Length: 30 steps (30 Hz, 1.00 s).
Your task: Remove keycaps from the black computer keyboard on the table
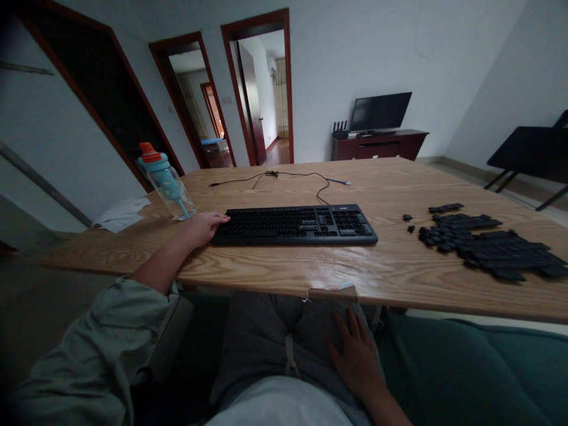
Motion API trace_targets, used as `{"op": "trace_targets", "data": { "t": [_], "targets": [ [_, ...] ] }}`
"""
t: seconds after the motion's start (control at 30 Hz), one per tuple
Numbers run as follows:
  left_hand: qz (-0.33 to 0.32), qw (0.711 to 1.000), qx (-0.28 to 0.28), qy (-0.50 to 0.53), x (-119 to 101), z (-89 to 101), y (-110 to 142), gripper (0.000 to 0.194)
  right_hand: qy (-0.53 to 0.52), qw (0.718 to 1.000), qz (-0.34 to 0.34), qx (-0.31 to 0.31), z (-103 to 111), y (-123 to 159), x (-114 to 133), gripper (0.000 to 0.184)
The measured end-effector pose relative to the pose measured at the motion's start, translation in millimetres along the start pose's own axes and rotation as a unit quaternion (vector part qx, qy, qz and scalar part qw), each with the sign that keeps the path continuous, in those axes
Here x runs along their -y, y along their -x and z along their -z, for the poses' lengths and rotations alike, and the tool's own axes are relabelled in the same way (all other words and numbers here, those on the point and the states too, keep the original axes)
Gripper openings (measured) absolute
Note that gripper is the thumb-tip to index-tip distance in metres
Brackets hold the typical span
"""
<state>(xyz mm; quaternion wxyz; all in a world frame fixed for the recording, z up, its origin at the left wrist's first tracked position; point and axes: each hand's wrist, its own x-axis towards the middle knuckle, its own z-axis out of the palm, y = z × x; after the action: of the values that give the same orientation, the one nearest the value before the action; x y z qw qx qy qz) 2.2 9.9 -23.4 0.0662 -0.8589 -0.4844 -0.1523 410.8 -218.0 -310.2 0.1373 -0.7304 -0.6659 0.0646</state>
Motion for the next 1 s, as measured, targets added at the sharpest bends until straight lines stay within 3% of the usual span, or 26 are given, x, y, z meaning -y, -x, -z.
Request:
{"op": "trace_targets", "data": {
  "t": [0.47, 0.67, 0.8, 0.93, 1.0],
  "targets": [
    [0.039, 0.999, 0.01, 0.033, -8, 1.0, -1, 0.044, 0.032, 0.999, -0.021, 0.019, 15, 6, 21, 0.064],
    [0.056, 0.99, -0.101, 0.077, -10, -1.6, 7, 0.04, 0.015, 1.0, 0.001, 0.005, 3, 3, 8, 0.064],
    [0.057, 0.99, -0.096, 0.089, -15, 0.4, 6, 0.04, 0.009, 1.0, 0.004, 0.0, 1, 2, 3, 0.065],
    [0.109, 0.979, -0.159, 0.063, -8, 15.6, 12, 0.037, 0.005, 1.0, 0.003, 0.005, 1, 3, 2, 0.065],
    [0.151, 0.976, -0.156, 0.017, 1, 26.5, 23, 0.036, 0.003, 1.0, 0.003, 0.017, 4, 2, 2, 0.066]
  ]
}}
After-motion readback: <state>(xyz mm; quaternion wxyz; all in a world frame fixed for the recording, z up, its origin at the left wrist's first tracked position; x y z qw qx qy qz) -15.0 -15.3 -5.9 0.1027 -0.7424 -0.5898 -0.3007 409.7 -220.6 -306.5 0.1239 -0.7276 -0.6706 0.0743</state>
